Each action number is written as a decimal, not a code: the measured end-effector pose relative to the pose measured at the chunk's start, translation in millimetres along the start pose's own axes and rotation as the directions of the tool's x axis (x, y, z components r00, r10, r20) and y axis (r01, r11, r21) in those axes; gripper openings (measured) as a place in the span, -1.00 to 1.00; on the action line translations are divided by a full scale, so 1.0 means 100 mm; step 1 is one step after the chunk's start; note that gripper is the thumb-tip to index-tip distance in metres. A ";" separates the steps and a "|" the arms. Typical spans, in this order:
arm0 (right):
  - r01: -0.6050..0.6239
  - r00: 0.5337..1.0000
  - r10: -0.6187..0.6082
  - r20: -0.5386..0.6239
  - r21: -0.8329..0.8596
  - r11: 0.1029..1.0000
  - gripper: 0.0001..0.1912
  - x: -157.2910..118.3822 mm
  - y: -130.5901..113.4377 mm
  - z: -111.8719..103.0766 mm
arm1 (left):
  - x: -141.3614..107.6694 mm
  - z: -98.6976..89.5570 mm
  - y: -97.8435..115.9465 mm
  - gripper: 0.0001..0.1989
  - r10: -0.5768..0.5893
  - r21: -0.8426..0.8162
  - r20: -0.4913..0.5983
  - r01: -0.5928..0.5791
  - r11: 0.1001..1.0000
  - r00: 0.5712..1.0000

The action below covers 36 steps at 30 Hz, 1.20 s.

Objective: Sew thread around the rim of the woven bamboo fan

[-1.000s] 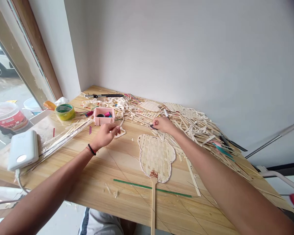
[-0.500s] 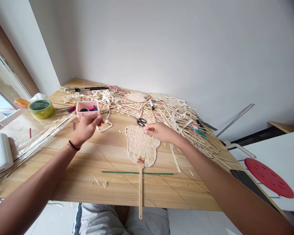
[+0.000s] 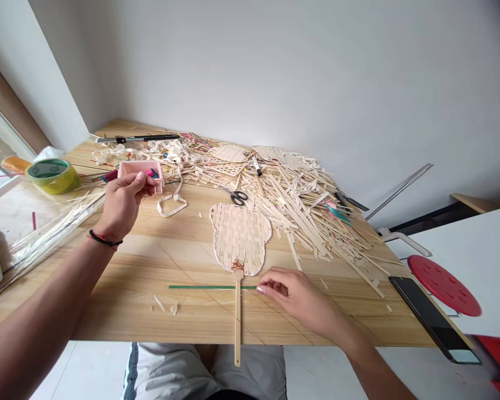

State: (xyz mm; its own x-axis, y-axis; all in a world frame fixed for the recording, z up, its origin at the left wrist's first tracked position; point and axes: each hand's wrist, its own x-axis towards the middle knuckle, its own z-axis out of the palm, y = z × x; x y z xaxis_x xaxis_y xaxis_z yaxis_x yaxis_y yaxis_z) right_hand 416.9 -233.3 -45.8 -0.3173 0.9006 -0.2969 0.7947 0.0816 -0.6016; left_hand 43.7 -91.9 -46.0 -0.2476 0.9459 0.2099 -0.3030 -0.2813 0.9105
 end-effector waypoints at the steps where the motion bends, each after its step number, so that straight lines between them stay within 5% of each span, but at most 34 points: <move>1: 0.023 0.999 -0.022 -0.025 0.029 0.999 -0.66 0.00 -0.04 0.05 | 0.01 -0.01 0.00 -0.73 -0.007 -0.012 0.002 0.007 1.000 1.000; 8: 0.243 0.961 -0.216 -0.170 0.159 0.957 -0.79 0.37 -0.35 0.16 | -0.03 -0.02 0.02 -0.80 -0.123 -0.016 0.203 0.129 0.992 0.971; 14: 0.381 0.921 -0.318 -0.224 0.350 0.856 -0.65 0.98 -0.57 0.33 | -0.28 0.14 -0.08 -0.73 -0.276 0.096 0.477 0.263 0.960 0.834; 19: 0.332 0.928 -0.363 -0.089 0.643 0.691 -0.44 1.37 -0.71 0.52 | -0.40 0.24 -0.12 -0.66 -0.321 0.127 0.563 0.304 0.944 0.761; 24: 0.232 0.885 -0.463 0.054 0.811 0.537 -0.36 1.43 -0.84 0.63 | -0.44 0.25 -0.12 -0.67 -0.403 0.103 0.566 0.423 0.900 0.719; 28: 0.151 0.904 -0.422 0.061 0.880 0.451 -0.46 1.38 -0.79 0.63 | -0.46 0.27 -0.11 -0.69 -0.398 0.077 0.578 0.438 0.896 0.712; 36: 0.276 0.930 -0.359 -0.079 0.795 0.540 -0.50 1.32 -0.66 0.53 | -0.44 0.29 -0.12 -0.69 -0.367 0.054 0.547 0.405 0.913 0.753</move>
State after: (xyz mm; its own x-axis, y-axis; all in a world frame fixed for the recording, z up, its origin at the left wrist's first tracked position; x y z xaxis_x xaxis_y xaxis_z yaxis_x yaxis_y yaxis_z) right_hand 295.1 -142.9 -84.8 -0.5400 0.8417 -0.0016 -0.0700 -0.0468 -0.9965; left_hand 84.7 -125.1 -55.9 0.4278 0.9037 0.0185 -0.3269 0.1355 0.9353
